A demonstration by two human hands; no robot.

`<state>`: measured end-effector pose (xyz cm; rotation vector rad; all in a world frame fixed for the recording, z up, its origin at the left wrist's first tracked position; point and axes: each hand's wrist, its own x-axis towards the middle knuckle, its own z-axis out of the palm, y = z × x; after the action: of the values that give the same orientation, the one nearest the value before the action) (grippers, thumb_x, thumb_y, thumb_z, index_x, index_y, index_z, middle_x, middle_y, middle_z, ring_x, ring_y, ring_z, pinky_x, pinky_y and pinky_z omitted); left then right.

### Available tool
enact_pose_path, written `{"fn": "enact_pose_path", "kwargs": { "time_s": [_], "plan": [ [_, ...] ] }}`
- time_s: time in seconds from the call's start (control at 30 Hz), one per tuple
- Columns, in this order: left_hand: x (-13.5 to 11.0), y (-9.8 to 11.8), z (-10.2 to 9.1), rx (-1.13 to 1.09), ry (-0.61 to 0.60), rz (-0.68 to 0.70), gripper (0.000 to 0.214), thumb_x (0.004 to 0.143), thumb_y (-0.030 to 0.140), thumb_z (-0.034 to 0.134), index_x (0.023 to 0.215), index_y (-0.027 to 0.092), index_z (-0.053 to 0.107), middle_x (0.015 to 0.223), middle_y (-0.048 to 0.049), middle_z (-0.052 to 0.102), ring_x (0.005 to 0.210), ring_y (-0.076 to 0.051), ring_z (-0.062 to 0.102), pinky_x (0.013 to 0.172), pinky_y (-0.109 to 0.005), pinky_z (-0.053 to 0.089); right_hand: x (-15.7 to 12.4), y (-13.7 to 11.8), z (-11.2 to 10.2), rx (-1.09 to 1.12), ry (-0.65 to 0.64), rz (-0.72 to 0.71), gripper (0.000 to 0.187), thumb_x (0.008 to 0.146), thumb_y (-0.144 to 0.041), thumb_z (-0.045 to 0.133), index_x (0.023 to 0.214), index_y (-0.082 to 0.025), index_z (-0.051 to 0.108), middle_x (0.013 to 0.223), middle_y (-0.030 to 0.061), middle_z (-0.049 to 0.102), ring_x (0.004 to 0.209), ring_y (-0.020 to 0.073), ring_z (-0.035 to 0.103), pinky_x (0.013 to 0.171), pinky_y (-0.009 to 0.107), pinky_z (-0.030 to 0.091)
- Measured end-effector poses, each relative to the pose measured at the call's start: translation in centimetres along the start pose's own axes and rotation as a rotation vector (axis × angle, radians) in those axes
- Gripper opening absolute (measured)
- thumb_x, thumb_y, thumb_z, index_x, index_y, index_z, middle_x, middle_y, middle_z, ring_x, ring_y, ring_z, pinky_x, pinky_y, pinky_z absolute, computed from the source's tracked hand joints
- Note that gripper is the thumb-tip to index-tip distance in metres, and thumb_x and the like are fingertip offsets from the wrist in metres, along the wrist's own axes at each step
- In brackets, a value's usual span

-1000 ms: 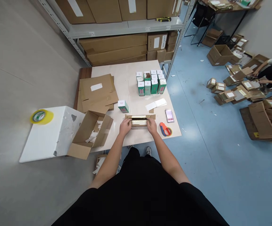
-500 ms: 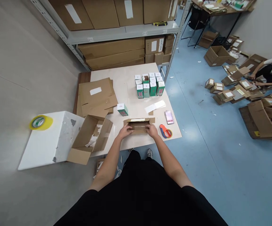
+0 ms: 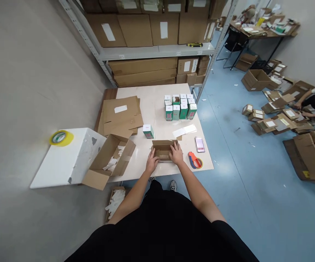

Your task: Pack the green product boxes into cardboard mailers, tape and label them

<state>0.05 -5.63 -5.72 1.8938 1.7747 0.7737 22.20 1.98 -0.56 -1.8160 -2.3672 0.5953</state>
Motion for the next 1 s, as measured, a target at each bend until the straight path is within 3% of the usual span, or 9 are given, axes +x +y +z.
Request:
{"fn": "enact_pose_path", "kwargs": {
  "time_s": [0.1,0.33,0.53,0.63,0.8,1.0],
  "plan": [
    [-2.0,1.2,-0.9,0.032,0.094,0.025,0.015,0.097,0.019,0.062,0.096,0.02,0.078,0.175,-0.0059,0.03,0.164,-0.035,0.021,0.127,-0.064,0.036,0.7,-0.9,-0.8,-0.034,0.04,-0.045,0.066,0.097,-0.029,0.054,0.162,-0.023,0.045,0.176,0.0107,0.027,0.161,0.0411,0.019,0.121,0.058,0.034],
    [-7.9,2.7,-4.3,0.148,0.237,-0.045,0.018,0.1,0.02,0.059,0.1,0.021,0.077,0.174,-0.0046,0.032,0.166,-0.033,0.015,0.128,-0.06,0.039,1.8,-4.8,-0.4,0.051,-0.022,-0.173,0.059,0.096,-0.024,0.051,0.154,-0.023,0.054,0.155,0.0117,0.058,0.155,0.0434,0.03,0.121,0.065,0.03],
    [-13.3,2.3,-8.6,0.208,0.27,-0.202,0.013,0.098,0.023,0.063,0.097,0.021,0.076,0.177,-0.0047,0.025,0.163,-0.035,0.025,0.126,-0.059,0.041,2.0,-10.2,0.2,0.218,0.157,-0.333,0.051,0.097,-0.039,0.055,0.146,-0.025,0.061,0.163,0.0117,0.048,0.159,0.0434,0.021,0.12,0.072,0.029],
    [-16.1,1.8,-10.1,0.228,0.307,-0.286,0.012,0.097,0.023,0.065,0.096,0.02,0.076,0.177,-0.0044,0.026,0.163,-0.037,0.024,0.127,-0.059,0.039,2.3,-13.6,0.3,0.28,0.205,-0.446,0.049,0.098,-0.04,0.055,0.142,-0.022,0.063,0.163,0.0138,0.047,0.16,0.0407,0.021,0.122,0.067,0.032],
    [-20.4,-0.1,-11.1,0.171,0.298,-0.431,0.011,0.096,0.024,0.066,0.096,0.021,0.076,0.177,-0.0038,0.026,0.164,-0.038,0.019,0.128,-0.06,0.036,3.2,-19.7,1.3,0.242,0.072,-0.561,0.053,0.098,-0.037,0.054,0.148,-0.02,0.059,0.164,0.0152,0.045,0.158,0.0373,0.028,0.125,0.061,0.033],
    [-23.1,-3.0,-12.2,0.087,0.248,-0.51,0.007,0.092,0.024,0.071,0.093,0.024,0.078,0.176,0.0001,0.029,0.164,-0.038,0.019,0.128,-0.061,0.037,5.1,-27.3,4.9,0.15,-0.152,-0.678,0.058,0.095,-0.033,0.058,0.151,-0.019,0.057,0.163,0.0158,0.045,0.15,0.0339,0.04,0.125,0.052,0.036]
  ]
}}
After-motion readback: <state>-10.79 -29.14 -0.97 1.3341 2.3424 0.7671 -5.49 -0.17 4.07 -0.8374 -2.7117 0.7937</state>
